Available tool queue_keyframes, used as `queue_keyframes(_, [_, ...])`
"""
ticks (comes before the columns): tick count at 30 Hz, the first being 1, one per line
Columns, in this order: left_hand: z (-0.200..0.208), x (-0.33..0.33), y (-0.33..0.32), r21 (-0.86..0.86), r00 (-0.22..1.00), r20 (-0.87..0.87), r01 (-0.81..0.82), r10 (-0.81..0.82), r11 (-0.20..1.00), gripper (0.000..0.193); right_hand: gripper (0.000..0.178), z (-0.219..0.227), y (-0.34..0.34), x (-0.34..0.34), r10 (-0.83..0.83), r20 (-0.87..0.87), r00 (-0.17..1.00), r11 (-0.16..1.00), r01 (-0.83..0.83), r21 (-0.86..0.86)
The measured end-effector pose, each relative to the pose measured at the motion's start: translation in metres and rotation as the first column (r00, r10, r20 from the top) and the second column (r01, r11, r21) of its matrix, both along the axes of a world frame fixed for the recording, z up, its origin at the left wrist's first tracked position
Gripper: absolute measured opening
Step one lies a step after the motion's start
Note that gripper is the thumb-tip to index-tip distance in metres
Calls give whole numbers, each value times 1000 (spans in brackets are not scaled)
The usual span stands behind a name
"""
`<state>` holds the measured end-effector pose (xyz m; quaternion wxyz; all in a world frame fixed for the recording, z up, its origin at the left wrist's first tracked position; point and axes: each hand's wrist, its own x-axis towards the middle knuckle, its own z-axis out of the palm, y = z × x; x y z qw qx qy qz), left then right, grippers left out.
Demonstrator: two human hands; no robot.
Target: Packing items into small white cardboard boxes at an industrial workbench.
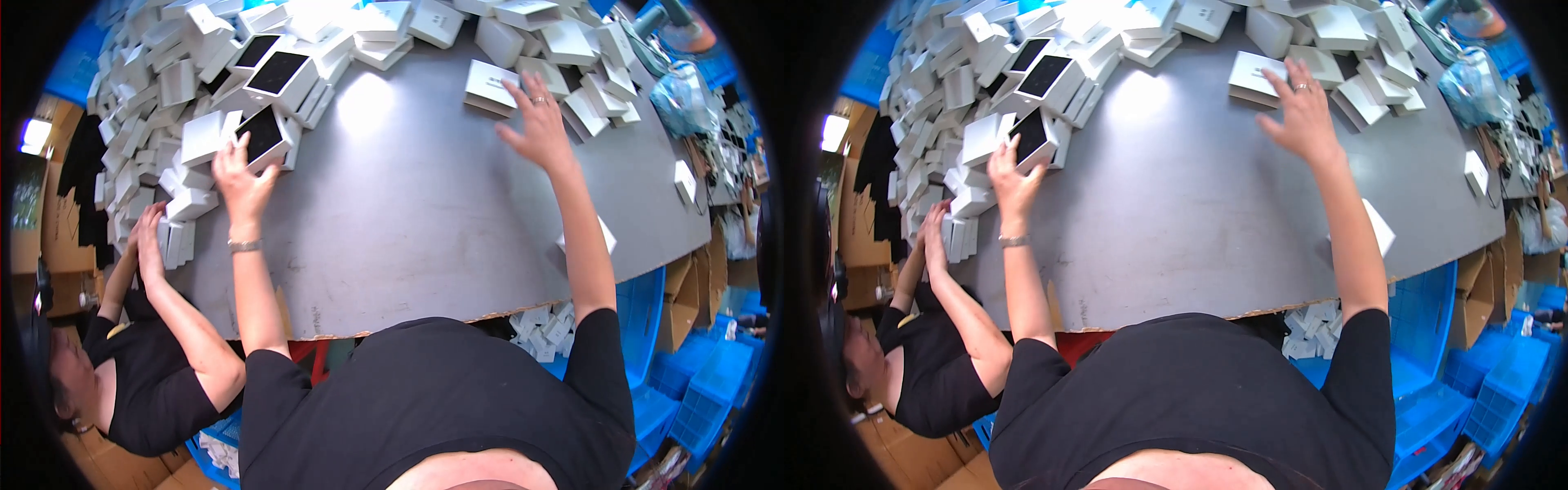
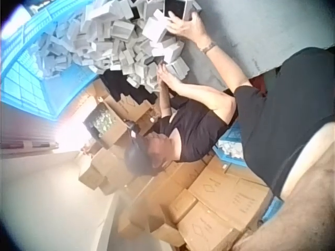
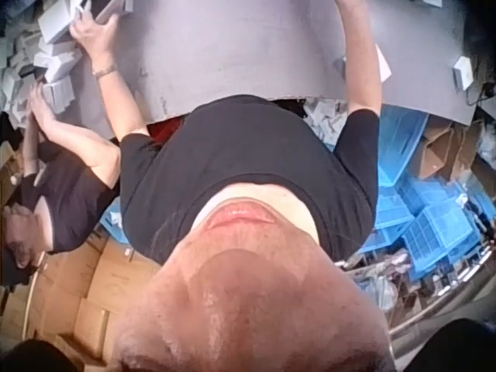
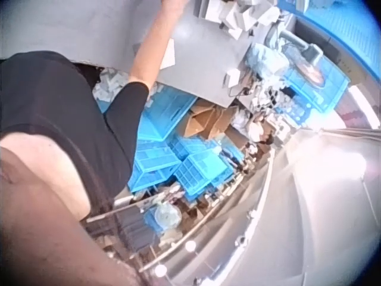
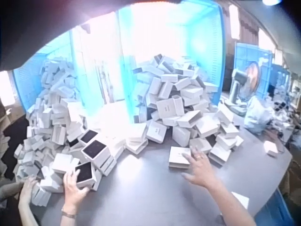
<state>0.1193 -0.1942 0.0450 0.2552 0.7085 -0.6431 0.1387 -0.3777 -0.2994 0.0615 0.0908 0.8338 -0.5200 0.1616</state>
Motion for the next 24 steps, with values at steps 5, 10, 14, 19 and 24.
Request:
queue_keyframes(5, [-5, -57, 27, -92, 994, -97, 44, -53, 995, 70, 85, -3, -1, 54, -163, -283, 945, 958, 220, 183])
queue_keyframes(10, [-1, -135, 89, -106, 957, -214, 178, -197, 978, 68, 73, 18, 112, 83, 16, -182, 983, 951, 41, 305])
queue_keyframes(14, [-1, -157, 98, -88, 886, -258, 376, -385, 923, 67, 64, -5, 104, 61, 296, 88, 951, 943, -305, 132])
queue_keyframes(19, [20, -147, 89, 16, 778, -263, 595, -570, 804, 73, 66, -16, 116, 55, 202, 288, 936, 888, -299, 350])
queue_keyframes(24, [23, -184, 122, -111, 630, -368, 701, -684, 705, 83, 66, -21, 166, 11, 109, 362, 926, 905, -243, 349])
